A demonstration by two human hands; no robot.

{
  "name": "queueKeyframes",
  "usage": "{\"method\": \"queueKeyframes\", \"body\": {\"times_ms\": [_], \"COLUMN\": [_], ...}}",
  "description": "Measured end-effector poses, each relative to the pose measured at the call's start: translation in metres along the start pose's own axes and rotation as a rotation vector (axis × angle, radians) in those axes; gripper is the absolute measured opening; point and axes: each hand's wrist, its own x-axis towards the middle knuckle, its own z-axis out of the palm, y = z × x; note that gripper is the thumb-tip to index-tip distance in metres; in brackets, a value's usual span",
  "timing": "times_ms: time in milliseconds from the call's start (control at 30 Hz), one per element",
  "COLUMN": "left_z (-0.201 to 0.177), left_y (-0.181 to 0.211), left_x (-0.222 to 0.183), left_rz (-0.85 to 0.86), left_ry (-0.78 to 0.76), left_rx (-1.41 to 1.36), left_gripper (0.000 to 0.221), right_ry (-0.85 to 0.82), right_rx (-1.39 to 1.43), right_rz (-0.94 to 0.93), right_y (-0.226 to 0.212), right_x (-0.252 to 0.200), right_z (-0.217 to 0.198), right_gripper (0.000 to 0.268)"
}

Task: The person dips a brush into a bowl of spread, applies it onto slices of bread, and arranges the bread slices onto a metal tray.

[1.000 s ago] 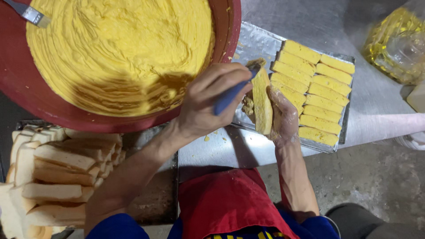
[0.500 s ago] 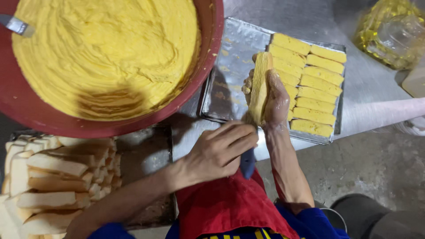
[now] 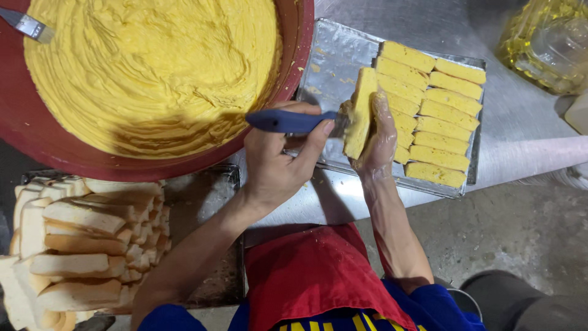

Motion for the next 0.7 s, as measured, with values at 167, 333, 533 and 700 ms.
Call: {"method": "queueKeyframes", "body": {"times_ms": [167, 333, 533, 700], "left_z": [0.020, -0.001, 0.004, 0.027], "left_y": [-0.004, 0.038, 0.022, -0.004], "left_x": [-0.013, -0.015, 0.024, 0.036], "left_rz": [0.254, 0.457, -0.029, 0.298], "left_ry": [-0.061, -0.201, -0.417, -0.231], "left_rx": [-0.025, 0.363, 0.265, 0.254], "left_gripper": [0.022, 0.021, 0.019, 0.017], "right_ry": [-0.005, 0.156, 0.004, -0.003], "right_rx": [-0.087, -0.121, -0.292, -0.229], "right_rz": [-0.220, -0.301, -0.281, -0.246], "right_y": [-0.003, -0.006, -0.011, -0.011], "right_x": [-0.007, -0.010, -0.026, -0.025], "right_z": [0.006, 0.006, 0.021, 0.024], "right_gripper": [0.041, 0.043, 0.046, 0.044]}}
